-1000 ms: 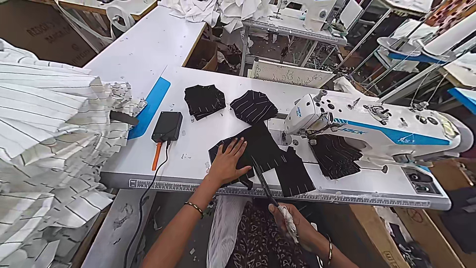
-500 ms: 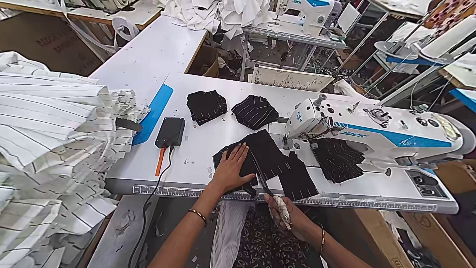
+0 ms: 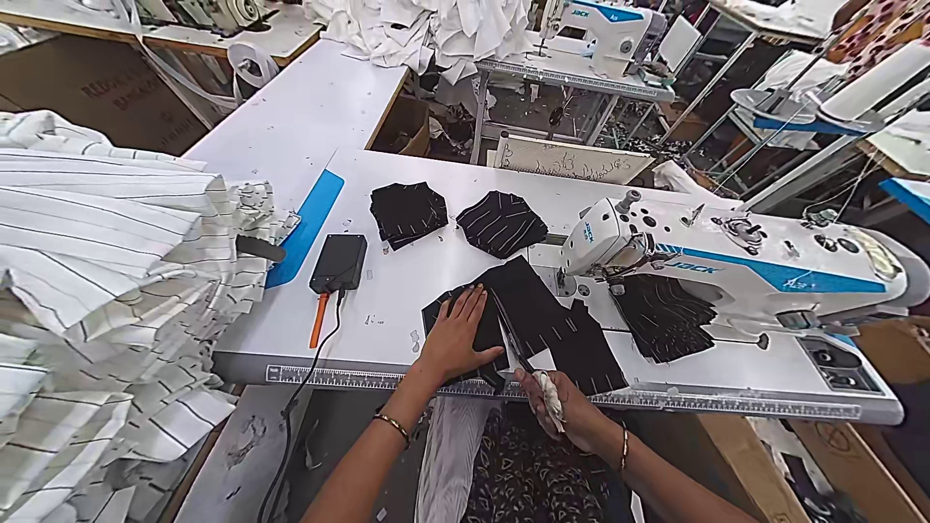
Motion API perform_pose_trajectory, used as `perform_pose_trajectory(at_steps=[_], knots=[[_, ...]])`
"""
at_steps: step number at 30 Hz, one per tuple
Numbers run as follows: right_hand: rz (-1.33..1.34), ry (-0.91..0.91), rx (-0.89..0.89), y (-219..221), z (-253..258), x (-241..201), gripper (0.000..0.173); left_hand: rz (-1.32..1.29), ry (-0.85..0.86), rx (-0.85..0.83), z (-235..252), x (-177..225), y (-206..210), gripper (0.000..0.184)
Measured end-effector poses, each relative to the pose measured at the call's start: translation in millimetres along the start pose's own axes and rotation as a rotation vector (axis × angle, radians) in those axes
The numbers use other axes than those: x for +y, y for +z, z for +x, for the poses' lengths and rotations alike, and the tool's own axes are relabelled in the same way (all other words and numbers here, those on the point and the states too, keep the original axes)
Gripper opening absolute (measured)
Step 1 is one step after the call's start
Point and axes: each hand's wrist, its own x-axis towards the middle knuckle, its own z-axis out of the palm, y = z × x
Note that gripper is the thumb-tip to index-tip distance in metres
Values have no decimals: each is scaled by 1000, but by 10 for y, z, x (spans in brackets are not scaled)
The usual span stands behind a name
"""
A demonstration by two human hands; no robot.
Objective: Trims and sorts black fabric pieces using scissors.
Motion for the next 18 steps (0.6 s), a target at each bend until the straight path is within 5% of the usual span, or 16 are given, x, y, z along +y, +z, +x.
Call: perform_pose_trajectory(at_steps=[7, 13, 18], knots=[[24, 7, -49, -84, 98, -68, 36, -48, 91, 52, -11, -29, 40, 105], [-21, 18, -17, -139, -85, -27, 36, -72, 172, 146, -238, 53, -60, 44], [-14, 41, -46, -131, -252, 122, 35, -101, -85, 435, -206, 284, 117, 30]])
